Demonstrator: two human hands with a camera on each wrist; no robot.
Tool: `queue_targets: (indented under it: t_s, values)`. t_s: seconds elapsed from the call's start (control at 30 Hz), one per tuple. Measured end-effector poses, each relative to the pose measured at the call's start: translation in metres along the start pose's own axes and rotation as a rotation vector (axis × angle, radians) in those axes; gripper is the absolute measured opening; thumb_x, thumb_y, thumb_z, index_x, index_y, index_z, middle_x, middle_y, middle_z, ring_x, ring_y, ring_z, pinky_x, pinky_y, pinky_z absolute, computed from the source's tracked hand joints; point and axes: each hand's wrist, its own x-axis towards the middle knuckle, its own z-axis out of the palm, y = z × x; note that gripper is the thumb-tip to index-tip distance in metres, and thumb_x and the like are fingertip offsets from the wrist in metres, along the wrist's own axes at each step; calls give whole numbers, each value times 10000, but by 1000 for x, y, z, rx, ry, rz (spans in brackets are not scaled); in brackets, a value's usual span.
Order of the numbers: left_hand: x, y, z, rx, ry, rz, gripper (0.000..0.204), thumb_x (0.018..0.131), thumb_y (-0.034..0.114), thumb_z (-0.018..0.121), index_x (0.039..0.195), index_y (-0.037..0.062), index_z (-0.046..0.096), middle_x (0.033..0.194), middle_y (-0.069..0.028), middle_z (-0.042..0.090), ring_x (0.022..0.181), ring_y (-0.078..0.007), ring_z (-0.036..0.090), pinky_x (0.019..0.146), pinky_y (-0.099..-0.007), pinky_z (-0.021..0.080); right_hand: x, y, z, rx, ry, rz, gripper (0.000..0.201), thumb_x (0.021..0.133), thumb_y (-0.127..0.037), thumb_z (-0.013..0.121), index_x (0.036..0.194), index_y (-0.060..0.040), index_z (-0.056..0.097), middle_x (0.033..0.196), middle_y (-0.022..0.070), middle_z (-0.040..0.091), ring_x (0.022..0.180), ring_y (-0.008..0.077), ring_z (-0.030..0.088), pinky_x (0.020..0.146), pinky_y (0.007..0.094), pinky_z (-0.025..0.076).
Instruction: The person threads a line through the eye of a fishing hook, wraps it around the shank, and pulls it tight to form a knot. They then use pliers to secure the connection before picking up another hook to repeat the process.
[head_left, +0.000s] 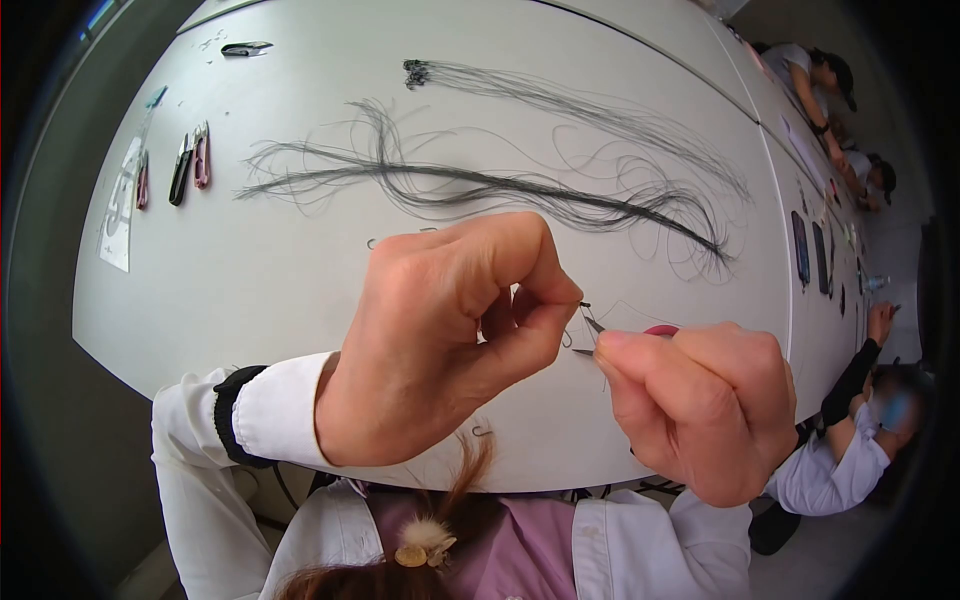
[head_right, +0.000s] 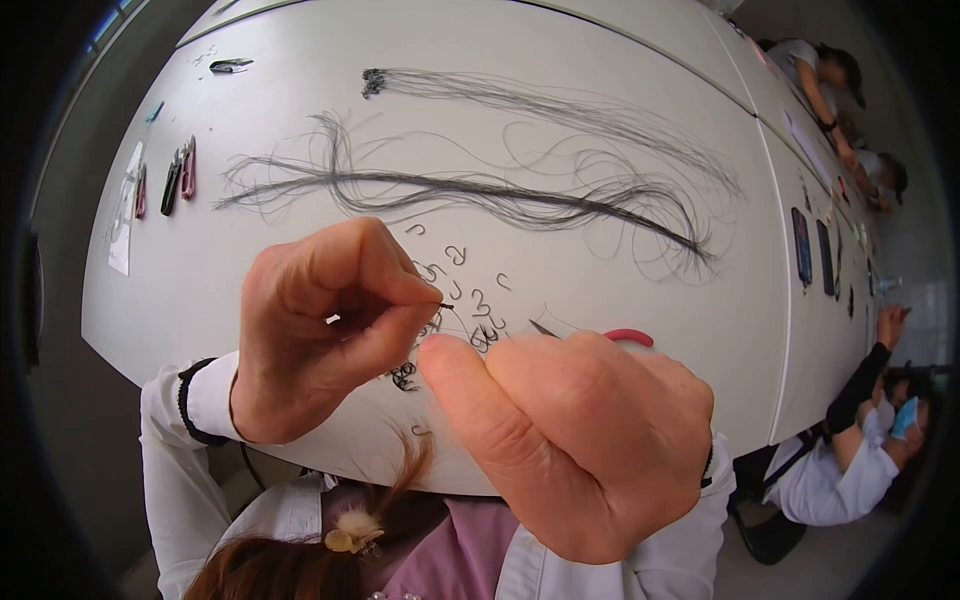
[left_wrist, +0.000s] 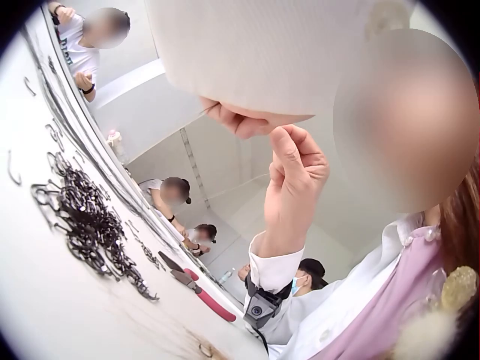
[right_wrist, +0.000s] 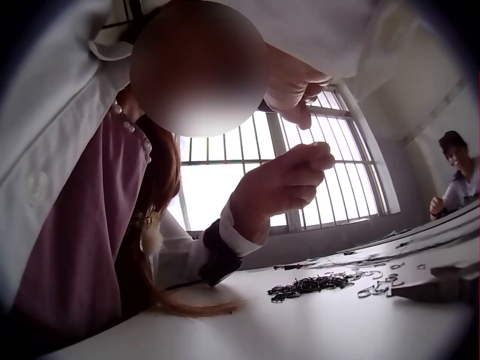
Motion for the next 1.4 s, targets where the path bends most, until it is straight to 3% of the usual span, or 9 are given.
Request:
queue_targets:
  t_s: [0.23, 0.57, 0.87, 1.07, 1.13, 1.37, 1.4]
  values:
    - [1, 2, 0, 71, -37, 23, 121, 753, -95, 611, 728, -1, 538, 669, -12, 546, 544, -30, 472, 482, -186, 364, 3, 10, -6, 41, -48, 90, 270, 688, 63, 726, 937, -8, 649, 758, 53, 538, 592, 141, 492, 496, 225, 398]
    - [1, 7, -2, 25, -120, -54, 102, 775, -73, 619, 737, -9, 549, 670, -17, 547, 550, -43, 498, 486, -200, 381, 4, 22, 15, 88, 157, 109, 224, 610, 113, 725, 803, 14, 667, 689, 63, 547, 545, 131, 492, 454, 226, 368]
    - [-1, 2, -3, 56, -119, 2, 91, 786, -81, 618, 759, -15, 562, 724, -49, 580, 575, -53, 530, 496, -201, 401, 3, 28, 25, 157, 69, 246, 186, 635, 80, 729, 784, -15, 671, 694, 38, 564, 544, 80, 472, 450, 209, 333]
    - [0, 1, -5, 15, -79, 16, 83, 798, -99, 591, 787, -21, 565, 763, -48, 555, 551, -45, 487, 483, -187, 380, 1, 27, 34, 411, -46, 350, 175, 639, 84, 711, 779, -10, 663, 667, 27, 542, 540, 79, 465, 454, 212, 333]
    - [1, 1, -5, -19, -70, 9, 75, 806, -91, 588, 795, -21, 560, 769, -38, 544, 538, -40, 467, 481, -180, 374, 2, 28, 33, 509, -111, 368, 162, 655, 51, 717, 782, -24, 648, 678, 48, 560, 516, 132, 526, 433, 240, 381]
    - [5, 7, -6, -230, -96, -210, 47, 854, -4, 549, 850, -1, 502, 769, -16, 522, 521, -15, 429, 457, -165, 355, 3, 28, 31, 547, -181, 377, 155, 666, 55, 712, 783, -27, 652, 672, 40, 563, 515, 129, 531, 432, 228, 383]
    - [5, 8, -6, -267, -89, -253, 49, 858, 2, 541, 860, 3, 493, 768, -16, 519, 522, -11, 429, 449, -165, 352, 2, 29, 31, 574, -196, 369, 213, 625, 64, 724, 805, -25, 654, 719, 46, 556, 587, 127, 532, 508, 230, 397]
